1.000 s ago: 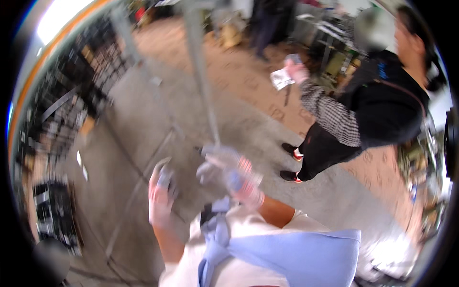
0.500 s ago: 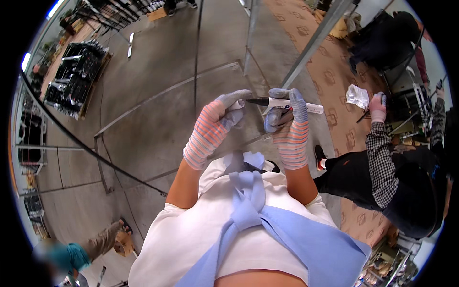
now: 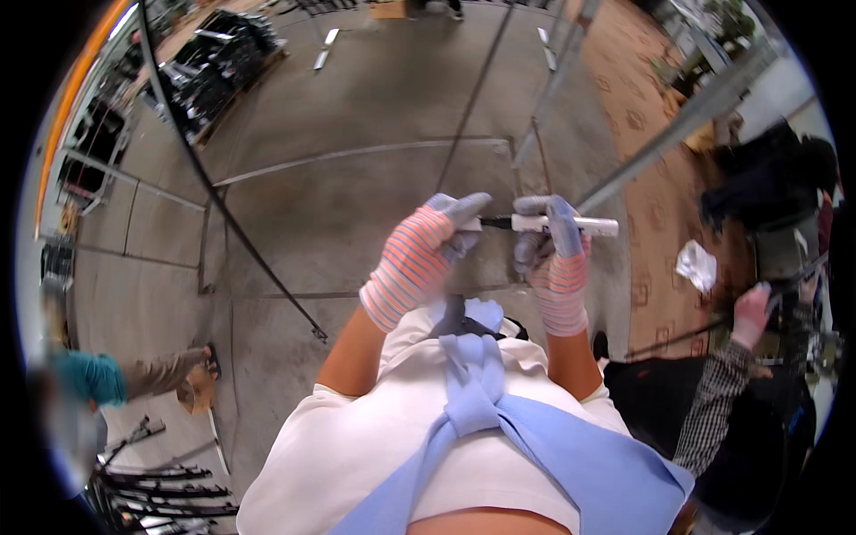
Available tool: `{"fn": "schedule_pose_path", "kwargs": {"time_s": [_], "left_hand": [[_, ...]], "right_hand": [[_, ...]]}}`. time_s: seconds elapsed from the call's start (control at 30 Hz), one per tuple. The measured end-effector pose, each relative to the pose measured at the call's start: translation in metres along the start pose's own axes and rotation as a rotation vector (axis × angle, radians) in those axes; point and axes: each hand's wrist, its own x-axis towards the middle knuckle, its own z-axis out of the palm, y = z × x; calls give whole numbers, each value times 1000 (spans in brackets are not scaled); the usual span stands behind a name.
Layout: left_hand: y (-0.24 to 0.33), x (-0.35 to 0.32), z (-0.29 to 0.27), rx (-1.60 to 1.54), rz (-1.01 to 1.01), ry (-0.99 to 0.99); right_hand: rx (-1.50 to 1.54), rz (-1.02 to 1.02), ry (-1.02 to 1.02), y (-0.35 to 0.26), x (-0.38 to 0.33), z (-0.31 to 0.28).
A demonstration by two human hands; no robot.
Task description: The person picks up black metal chair frames from a stack and marks them with a marker. They handle the frames one at a time, writing on the metal before placing them back or moving to the next frame.
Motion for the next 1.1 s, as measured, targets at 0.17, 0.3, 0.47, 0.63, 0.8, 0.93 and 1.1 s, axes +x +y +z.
{"fn": "schedule_pose_path", "kwargs": {"time_s": [0.17,0.3,0.47,0.63,0.8,0.93,1.1], "left_hand": [[-11,7,8,-466,-318,68],[21,22,-12,-810,-899,105],[11,-4,-11,183,-72,16],[16,-6,-4,-74,-254,11],[15,1,-6,-27,-138,42],[28,-4,-4,-112,-154,43],[38,-3,-7,259,165,61]], "right_hand": [[-51,-37,-48,0,19,-2],[-55,4,-67,3,20,-1],[-35,-1,-75,5,9,9],[-176,-31,-144,24,13,-25],[-828,-811,-205,6,8,2],[-557,-588,-49,0,-9,13],[-146,-351,-72,-14,-22,18]]}}
